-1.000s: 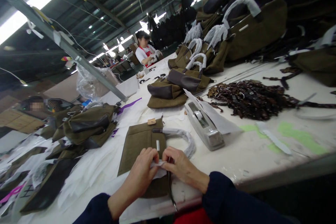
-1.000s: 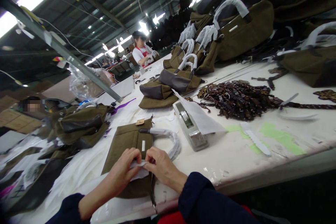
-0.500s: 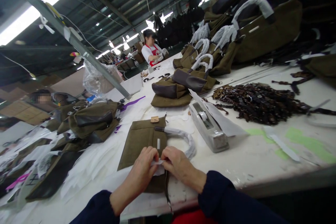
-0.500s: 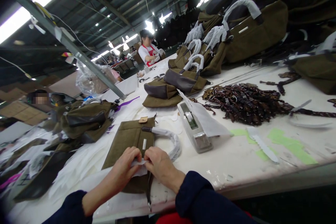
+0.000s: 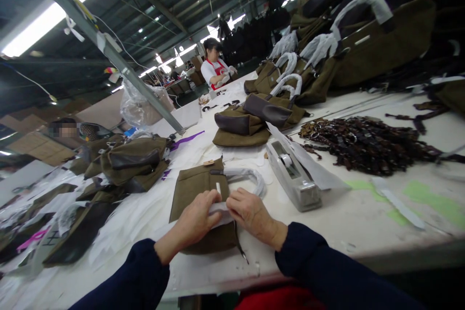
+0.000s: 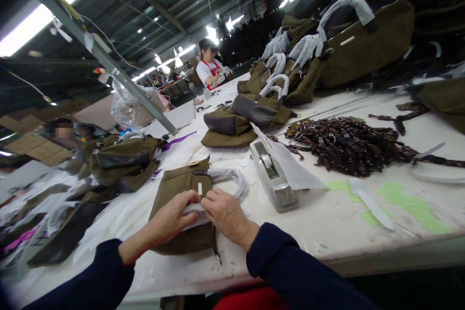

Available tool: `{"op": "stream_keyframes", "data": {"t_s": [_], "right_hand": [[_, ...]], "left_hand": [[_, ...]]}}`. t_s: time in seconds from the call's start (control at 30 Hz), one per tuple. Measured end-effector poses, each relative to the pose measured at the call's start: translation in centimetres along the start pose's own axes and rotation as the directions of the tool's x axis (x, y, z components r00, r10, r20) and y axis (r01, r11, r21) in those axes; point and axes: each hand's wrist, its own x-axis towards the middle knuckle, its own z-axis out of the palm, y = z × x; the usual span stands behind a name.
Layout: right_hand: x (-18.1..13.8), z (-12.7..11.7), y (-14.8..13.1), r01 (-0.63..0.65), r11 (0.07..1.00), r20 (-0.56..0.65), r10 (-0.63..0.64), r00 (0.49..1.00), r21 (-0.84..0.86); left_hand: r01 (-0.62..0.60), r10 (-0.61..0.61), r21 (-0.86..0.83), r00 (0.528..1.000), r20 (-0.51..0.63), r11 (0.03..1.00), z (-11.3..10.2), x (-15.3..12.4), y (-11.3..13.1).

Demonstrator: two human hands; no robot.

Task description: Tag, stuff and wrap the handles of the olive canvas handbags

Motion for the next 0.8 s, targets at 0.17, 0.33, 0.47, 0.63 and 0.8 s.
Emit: {"op": "stream_keyframes", "data": {"t_s": [0.17, 0.33, 0.47, 0.63, 0.8], "right_hand": [[-1.1, 0.8, 1.2, 0.029, 0.999, -0.032, -0.03, 0.999, -0.029], [-1.6, 2.1, 1.4, 0.048, 0.996, -0.076, -0.054, 0.996, -0.07], [-1.5, 2.7, 1.4, 0.095, 0.99, -0.071, -0.103, 0.992, -0.107], [-1.9, 2.9, 1.5, 0.155, 0.979, -0.016, -0.158, 0.987, -0.13], [-2.4, 2.5, 1.1, 0.166, 0.98, 0.077, -0.158, 0.984, -0.11]], "left_hand": [[-0.105, 0.107, 0.021, 0.99, -0.091, 0.994, 1.5, -0.2, 0.3], [-0.144, 0.148, 0.036, 0.98, -0.131, 0.989, 2.4, -0.4, -0.3], [-0.145, 0.147, 0.023, 0.98, -0.135, 0.989, 2.5, -0.1, -0.9], [-0.149, 0.151, 0.028, 0.979, -0.134, 0.988, 2.8, 0.1, -1.5], [-0.125, 0.127, 0.024, 0.985, -0.115, 0.992, 2.4, 0.2, -2.0]]}}
